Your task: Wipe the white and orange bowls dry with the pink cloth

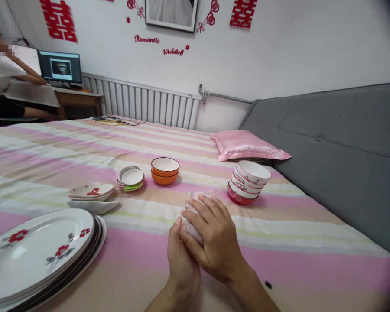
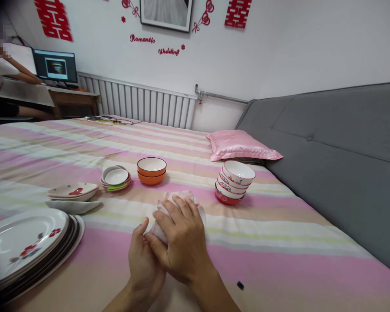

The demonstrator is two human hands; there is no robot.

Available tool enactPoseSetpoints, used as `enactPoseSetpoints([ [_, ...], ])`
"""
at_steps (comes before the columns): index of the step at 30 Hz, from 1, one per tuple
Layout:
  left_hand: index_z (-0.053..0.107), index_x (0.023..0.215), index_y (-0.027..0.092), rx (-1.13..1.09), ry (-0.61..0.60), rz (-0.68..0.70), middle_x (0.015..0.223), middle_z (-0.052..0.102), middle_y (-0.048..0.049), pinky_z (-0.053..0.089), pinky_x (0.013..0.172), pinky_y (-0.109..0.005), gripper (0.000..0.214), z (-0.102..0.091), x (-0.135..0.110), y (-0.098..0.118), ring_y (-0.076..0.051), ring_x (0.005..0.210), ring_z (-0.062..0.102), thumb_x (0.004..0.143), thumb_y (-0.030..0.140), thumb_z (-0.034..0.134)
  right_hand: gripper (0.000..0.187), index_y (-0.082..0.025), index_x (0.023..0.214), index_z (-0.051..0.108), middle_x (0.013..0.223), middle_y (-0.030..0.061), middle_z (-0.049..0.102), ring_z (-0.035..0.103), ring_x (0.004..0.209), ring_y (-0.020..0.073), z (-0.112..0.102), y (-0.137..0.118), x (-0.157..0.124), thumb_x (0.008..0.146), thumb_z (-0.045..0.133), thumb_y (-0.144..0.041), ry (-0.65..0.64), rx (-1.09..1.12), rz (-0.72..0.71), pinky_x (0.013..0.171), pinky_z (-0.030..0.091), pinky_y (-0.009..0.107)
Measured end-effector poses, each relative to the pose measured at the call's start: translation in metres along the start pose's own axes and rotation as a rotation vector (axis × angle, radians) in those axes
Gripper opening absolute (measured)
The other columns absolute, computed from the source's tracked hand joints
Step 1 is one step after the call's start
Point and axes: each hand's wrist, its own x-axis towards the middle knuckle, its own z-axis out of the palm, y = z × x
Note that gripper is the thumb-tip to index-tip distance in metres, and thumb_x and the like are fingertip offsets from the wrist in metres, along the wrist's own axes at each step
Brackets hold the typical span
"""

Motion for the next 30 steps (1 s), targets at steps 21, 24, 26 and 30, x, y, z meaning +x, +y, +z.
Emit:
enactPoseSetpoints([
  [21, 0.066, 0.078, 0.010, -0.126, 0.021, -0.317, 0.060, 0.069, -0.0063, 0.053, 0.057, -0.021, 0.043, 0.008, 0.017, 0.039, -0.014, 0.055, 0.068, 0.095, 0.034, 0.033, 0.029, -0.029, 0.110, 0.064, 0.126, -0.0032, 0.062, 0.048, 0.125, 0.0227, 0.009, 0.004, -0.001, 0.083, 0.058, -0.040, 0.172, -0.071, -0.268, 0.113, 0.019, 0.043],
  [24, 0.066, 0.080, 0.009, -0.167, -0.004, -0.356, 0.061, 0.070, -0.0066, 0.053, 0.055, -0.019, 0.048, 0.006, 0.020, 0.042, -0.013, 0.055, 0.068, 0.096, 0.034, 0.028, 0.030, -0.030, 0.111, 0.064, 0.126, -0.0030, 0.062, 0.045, 0.128, 0.0223, 0.010, 0.005, -0.002, 0.083, 0.059, -0.040, 0.204, -0.080, -0.285, 0.113, 0.019, 0.043],
  [26, 0.065, 0.082, 0.008, -0.187, -0.011, -0.375, 0.058, 0.069, -0.0062, 0.050, 0.047, -0.017, 0.048, 0.003, 0.022, 0.044, -0.012, 0.050, 0.066, 0.097, 0.033, 0.027, 0.030, -0.030, 0.112, 0.064, 0.127, -0.0028, 0.061, 0.043, 0.130, 0.0225, 0.010, 0.006, -0.003, 0.083, 0.059, -0.038, 0.213, -0.086, -0.292, 0.114, 0.020, 0.043],
  [30, 0.064, 0.090, 0.006, -0.182, -0.033, -0.377, 0.064, 0.071, -0.0084, 0.044, 0.038, -0.016, 0.045, -0.001, 0.025, 0.050, -0.010, 0.041, 0.060, 0.097, 0.032, 0.027, 0.028, -0.030, 0.112, 0.064, 0.129, -0.0032, 0.060, 0.039, 0.133, 0.0226, 0.012, 0.008, -0.004, 0.084, 0.058, -0.032, 0.243, -0.075, -0.286, 0.113, 0.021, 0.044],
])
